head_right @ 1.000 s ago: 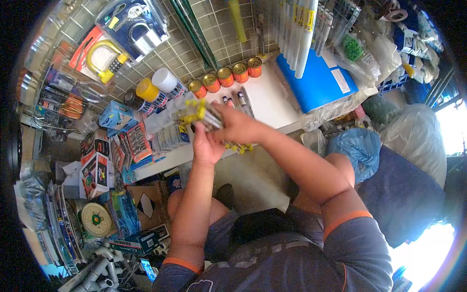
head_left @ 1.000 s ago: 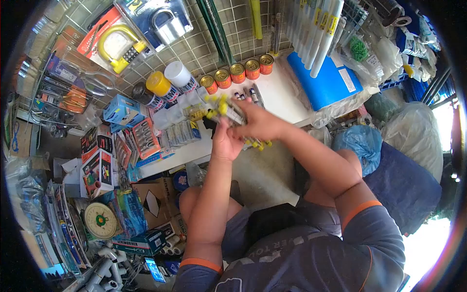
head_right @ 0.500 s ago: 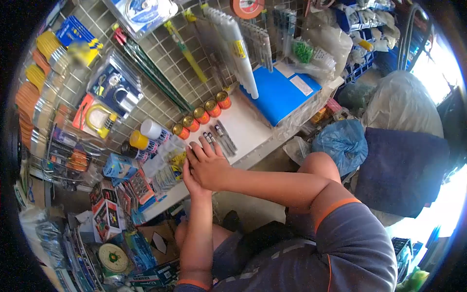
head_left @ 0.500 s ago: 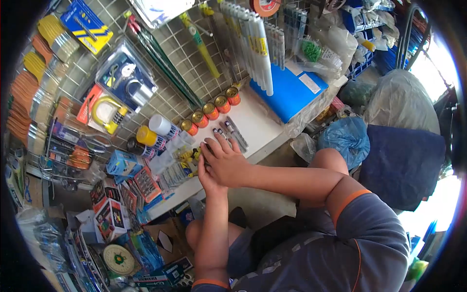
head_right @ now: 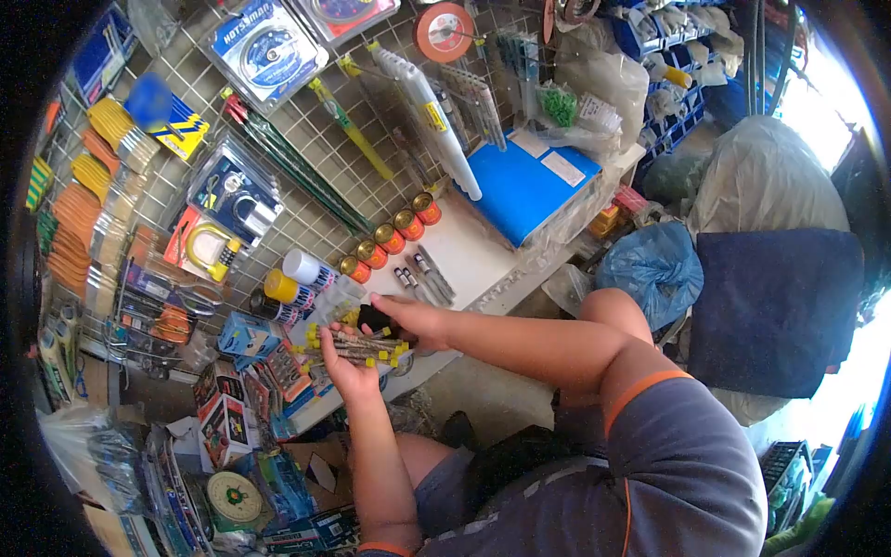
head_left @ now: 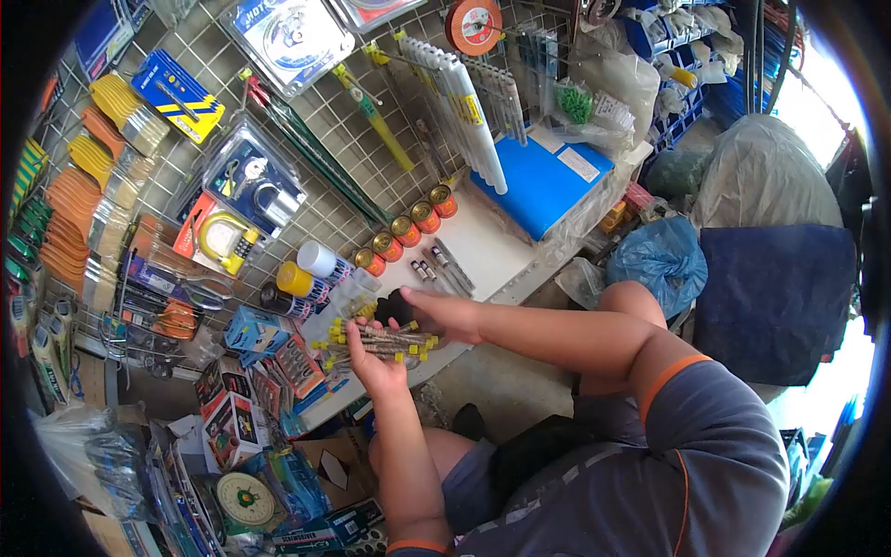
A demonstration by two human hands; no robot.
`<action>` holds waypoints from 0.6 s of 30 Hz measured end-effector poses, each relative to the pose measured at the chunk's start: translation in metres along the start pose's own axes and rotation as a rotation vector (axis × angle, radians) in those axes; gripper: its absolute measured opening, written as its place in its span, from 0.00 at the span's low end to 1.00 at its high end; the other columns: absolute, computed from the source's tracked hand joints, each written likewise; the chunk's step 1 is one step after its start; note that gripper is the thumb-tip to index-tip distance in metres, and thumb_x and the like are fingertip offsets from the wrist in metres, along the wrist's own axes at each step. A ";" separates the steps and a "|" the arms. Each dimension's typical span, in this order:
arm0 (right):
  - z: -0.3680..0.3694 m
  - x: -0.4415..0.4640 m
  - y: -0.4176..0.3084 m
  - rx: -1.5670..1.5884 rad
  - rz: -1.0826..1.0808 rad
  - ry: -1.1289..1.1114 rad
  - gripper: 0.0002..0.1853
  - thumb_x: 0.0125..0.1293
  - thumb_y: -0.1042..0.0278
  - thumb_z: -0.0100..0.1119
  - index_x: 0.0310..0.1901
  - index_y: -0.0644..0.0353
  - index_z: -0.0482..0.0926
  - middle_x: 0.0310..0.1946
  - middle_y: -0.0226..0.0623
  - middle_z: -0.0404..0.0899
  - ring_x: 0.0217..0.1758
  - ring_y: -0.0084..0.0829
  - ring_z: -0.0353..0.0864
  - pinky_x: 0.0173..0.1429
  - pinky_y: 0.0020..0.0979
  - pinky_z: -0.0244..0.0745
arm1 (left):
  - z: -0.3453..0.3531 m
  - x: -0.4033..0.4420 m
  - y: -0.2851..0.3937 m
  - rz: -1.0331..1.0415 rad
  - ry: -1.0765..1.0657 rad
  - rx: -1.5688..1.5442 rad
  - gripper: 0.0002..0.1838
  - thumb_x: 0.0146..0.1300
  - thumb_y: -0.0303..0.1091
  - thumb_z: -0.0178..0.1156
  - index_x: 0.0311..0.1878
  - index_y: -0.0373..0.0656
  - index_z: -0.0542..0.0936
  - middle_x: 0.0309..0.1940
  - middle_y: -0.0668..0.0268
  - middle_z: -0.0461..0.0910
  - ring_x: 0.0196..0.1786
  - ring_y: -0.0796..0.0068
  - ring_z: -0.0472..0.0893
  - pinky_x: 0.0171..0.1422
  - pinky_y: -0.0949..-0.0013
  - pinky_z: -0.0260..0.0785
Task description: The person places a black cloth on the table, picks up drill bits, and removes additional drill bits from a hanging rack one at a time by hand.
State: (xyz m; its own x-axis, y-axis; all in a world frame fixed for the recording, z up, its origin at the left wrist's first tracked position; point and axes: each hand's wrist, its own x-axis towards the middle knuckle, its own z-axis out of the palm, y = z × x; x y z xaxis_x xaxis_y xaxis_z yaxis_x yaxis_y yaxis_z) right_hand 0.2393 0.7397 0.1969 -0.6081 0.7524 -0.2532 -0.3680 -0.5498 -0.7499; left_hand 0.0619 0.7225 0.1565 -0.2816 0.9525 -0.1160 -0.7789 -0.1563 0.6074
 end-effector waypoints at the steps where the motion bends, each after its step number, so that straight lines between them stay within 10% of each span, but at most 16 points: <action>1: -0.005 -0.001 0.007 0.095 0.065 -0.094 0.37 0.67 0.31 0.54 0.63 0.56 0.68 0.55 0.39 0.75 0.57 0.33 0.78 0.60 0.41 0.75 | 0.011 -0.009 0.004 0.023 0.055 0.063 0.12 0.70 0.42 0.61 0.47 0.44 0.76 0.42 0.70 0.78 0.42 0.73 0.77 0.52 0.57 0.76; 3: -0.014 0.001 0.035 0.277 0.203 -0.275 0.35 0.66 0.32 0.56 0.59 0.56 0.70 0.53 0.35 0.76 0.55 0.31 0.79 0.57 0.38 0.78 | 0.029 -0.027 0.004 0.064 0.167 0.177 0.14 0.70 0.41 0.61 0.50 0.43 0.75 0.43 0.68 0.78 0.44 0.72 0.76 0.52 0.57 0.76; 11: -0.012 -0.013 0.075 0.603 0.164 0.246 0.26 0.73 0.43 0.51 0.57 0.58 0.71 0.47 0.36 0.79 0.51 0.32 0.81 0.55 0.38 0.80 | 0.023 -0.060 -0.034 0.353 -0.143 0.592 0.10 0.67 0.25 0.61 0.49 0.35 0.74 0.43 0.57 0.80 0.42 0.66 0.83 0.53 0.58 0.80; 18: -0.019 -0.009 0.085 0.684 0.080 0.451 0.17 0.73 0.54 0.55 0.50 0.60 0.75 0.44 0.37 0.79 0.51 0.34 0.81 0.55 0.46 0.80 | 0.034 -0.072 -0.041 0.159 -0.213 0.544 0.19 0.62 0.17 0.61 0.56 0.35 0.70 0.46 0.54 0.78 0.51 0.62 0.81 0.62 0.54 0.76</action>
State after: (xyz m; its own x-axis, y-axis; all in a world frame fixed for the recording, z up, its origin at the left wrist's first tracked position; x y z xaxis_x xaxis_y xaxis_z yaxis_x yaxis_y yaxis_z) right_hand 0.2267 0.6931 0.1241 -0.3631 0.6948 -0.6208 -0.7716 -0.5977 -0.2176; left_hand 0.1333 0.6693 0.1661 -0.2088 0.9685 0.1353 -0.3221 -0.1988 0.9256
